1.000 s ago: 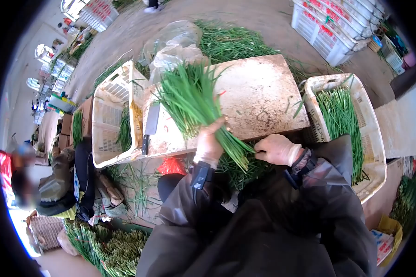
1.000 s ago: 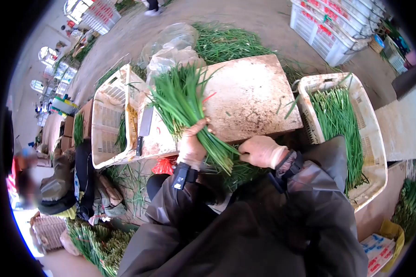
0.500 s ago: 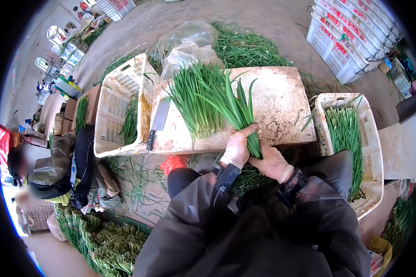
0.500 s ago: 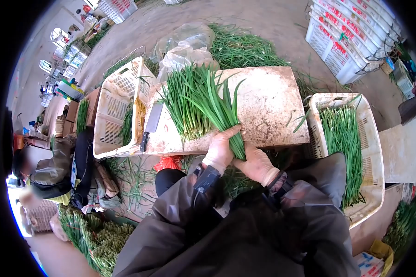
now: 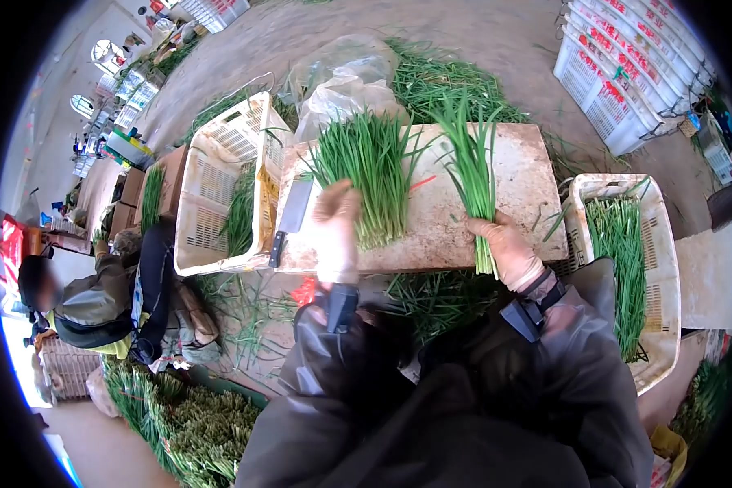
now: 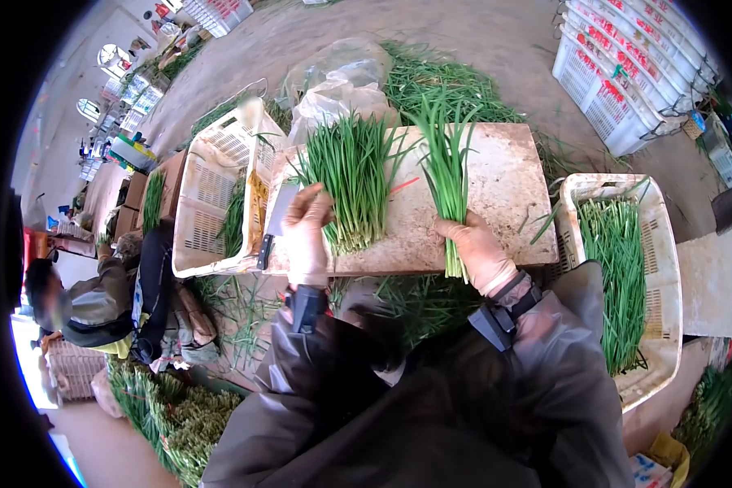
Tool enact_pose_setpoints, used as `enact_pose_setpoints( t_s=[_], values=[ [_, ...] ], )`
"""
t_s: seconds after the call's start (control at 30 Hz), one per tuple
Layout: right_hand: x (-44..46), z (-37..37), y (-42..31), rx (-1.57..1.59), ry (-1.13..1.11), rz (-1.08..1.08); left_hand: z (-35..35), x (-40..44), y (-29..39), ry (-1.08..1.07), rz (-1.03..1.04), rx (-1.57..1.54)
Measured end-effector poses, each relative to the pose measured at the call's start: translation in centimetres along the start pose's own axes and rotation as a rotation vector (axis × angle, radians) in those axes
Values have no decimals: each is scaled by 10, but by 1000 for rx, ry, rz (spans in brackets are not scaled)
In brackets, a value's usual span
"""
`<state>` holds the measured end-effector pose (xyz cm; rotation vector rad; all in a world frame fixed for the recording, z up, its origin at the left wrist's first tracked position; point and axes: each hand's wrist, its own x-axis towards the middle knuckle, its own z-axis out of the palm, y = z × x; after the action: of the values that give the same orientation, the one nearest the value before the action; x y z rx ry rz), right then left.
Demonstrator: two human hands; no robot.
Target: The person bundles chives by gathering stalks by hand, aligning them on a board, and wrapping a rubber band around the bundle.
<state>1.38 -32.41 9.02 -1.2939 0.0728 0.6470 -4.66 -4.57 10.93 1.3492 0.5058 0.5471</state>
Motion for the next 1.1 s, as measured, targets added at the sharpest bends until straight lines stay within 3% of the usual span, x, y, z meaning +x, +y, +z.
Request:
enact_pose_setpoints(
  t_s=[0.07, 0.2, 0.3, 0.33, 0.43, 0.47, 0.57, 0.7, 0.9, 1.0, 1.1],
  values=[
    [13, -4, 9, -28, 21, -101, -38, 24, -20, 14, 34, 161],
    [11, 8, -3, 14, -3, -2, -63, 35, -66, 1, 121, 644],
    [15, 12, -3, -5, -32, -15, -66, 44, -93, -98, -7, 596],
    [16, 13, -4, -14, -41, -12, -66, 46, -98, -92, 80, 698],
    [19, 14, -3, -26, -61, -22, -56, 43, -90, -30, 38, 863],
    [19, 14, -2, -27, -66, -29, -59, 44, -98, -44, 181, 924],
    [21, 18, -3, -8, -41, -47, -61, 43, -104, -76, 229, 980],
    [28, 14, -4, -52, -74, -56, -53, 39, -87, -121, 78, 911],
    [35, 22, -7, -69, -66, -9, -54, 38, -89, -104, 137, 886],
    [40, 25, -7, -23, -49, 33, -49, 34, -69, 41, 159, 899],
    [48, 27, -3, 14, -31, 47, -56, 43, -58, 218, 48, 659]
  ],
)
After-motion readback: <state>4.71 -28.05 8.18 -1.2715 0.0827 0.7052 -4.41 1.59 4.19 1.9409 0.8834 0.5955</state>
